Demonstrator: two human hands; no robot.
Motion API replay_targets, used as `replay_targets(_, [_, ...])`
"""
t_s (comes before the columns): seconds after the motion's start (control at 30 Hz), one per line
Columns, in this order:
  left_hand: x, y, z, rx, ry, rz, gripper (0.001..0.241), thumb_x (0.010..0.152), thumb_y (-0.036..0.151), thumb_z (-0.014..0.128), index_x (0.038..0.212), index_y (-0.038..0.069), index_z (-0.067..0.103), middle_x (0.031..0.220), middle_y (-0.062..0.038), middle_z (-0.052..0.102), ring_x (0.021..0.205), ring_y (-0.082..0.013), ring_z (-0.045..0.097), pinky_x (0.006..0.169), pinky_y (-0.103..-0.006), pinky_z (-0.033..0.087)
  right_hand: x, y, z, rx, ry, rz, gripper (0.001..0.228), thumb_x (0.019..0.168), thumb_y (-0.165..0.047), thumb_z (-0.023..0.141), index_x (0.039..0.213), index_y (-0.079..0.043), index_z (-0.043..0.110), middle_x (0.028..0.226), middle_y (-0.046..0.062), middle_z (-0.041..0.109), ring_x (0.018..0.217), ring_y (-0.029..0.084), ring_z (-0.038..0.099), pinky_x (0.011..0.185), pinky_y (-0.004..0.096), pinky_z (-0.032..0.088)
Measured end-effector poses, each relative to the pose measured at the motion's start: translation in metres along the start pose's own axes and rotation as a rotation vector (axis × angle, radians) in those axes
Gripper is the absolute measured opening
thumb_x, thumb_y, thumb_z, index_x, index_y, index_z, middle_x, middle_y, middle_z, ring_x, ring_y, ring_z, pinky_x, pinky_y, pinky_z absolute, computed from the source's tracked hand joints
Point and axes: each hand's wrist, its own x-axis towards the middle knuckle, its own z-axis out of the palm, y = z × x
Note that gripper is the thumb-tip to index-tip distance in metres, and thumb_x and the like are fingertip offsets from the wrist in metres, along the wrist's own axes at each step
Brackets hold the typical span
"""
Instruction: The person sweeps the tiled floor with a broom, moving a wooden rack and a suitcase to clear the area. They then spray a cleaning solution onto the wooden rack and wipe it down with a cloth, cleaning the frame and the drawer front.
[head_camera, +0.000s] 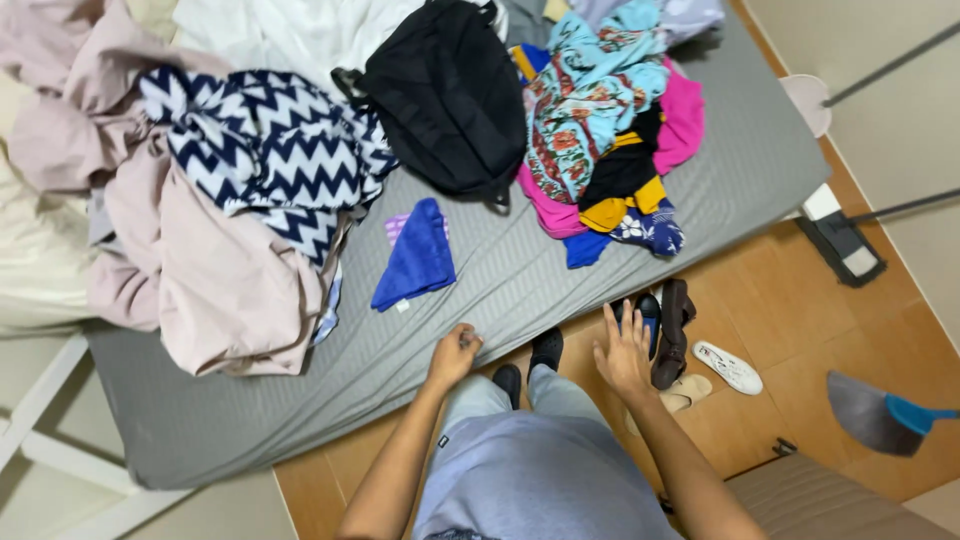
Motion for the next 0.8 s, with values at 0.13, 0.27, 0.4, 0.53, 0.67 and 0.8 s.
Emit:
replay_targets(0.13, [0.022,-0.020,-0.022,0.223,0.082,-0.008,0.050,0.086,0.033,0.072,0.128,0.006,0.066,0.130,-0.021,0.063,0.117,-0.0357,0.062,0.100,-0.0430,0.049,0.032,-0.018,-0.006,0.010,-0.023,-0.064,0.082,0.087,-0.026,0.069,0.159,-0.016,0.032,0.164,0.025,0.025,0.149,0.047,0.025,0.121,0.059,0.022])
replay_targets(0.27, [0.049,-0.016,-0.048,0.516,-0.050,-0.058,0.058,0.085,0.034,0.073,0.139,0.016,0.061,0.163,-0.022,0.025,0.145,-0.0437,0.035,0.113,-0.0511,0.039,0.037,-0.046,0.002,0.037,-0.033,-0.021,0.081,0.087,-0.025,0.068,0.159,-0.015,0.033,0.164,0.026,0.025,0.149,0.048,0.025,0.120,0.060,0.023])
replay_targets(0.4, [0.088,-0.025,-0.069,0.714,-0.192,-0.071,0.067,0.084,0.035,0.074,0.146,0.020,0.054,0.170,-0.019,0.005,0.151,-0.0470,0.020,0.117,-0.0563,0.033,0.003,-0.080,0.021,0.069,-0.022,0.058,0.081,0.087,-0.025,0.068,0.159,-0.015,0.033,0.163,0.027,0.026,0.148,0.049,0.026,0.119,0.060,0.024])
replay_targets(0.53, [0.139,-0.050,-0.087,0.814,-0.288,-0.049,0.089,0.082,0.039,0.079,0.154,0.008,0.038,0.170,-0.008,-0.002,0.152,-0.0450,0.011,0.117,-0.0595,0.027,-0.038,-0.114,0.052,0.065,-0.097,0.214,0.080,0.084,-0.027,0.070,0.156,-0.014,0.036,0.162,0.027,0.028,0.147,0.047,0.028,0.118,0.056,0.027])
replay_targets(0.67, [0.153,-0.080,-0.094,0.577,-0.201,0.213,0.080,0.085,0.036,0.079,0.147,-0.002,0.046,0.163,-0.012,0.029,0.141,-0.0408,0.039,0.112,-0.0520,0.040,-0.077,-0.149,0.089,0.129,-0.130,0.287,0.081,0.083,-0.025,0.073,0.155,-0.011,0.038,0.159,0.025,0.035,0.145,0.043,0.036,0.118,0.050,0.032])
replay_targets(0.8, [0.109,-0.034,-0.096,0.143,-0.241,0.426,0.053,0.088,0.029,0.080,0.127,-0.004,0.066,0.147,-0.017,0.057,0.118,-0.0301,0.065,0.100,-0.0397,0.053,-0.055,-0.214,0.066,0.320,-0.047,0.263,0.083,0.082,-0.021,0.076,0.154,-0.008,0.039,0.155,0.023,0.044,0.144,0.039,0.042,0.117,0.046,0.037])
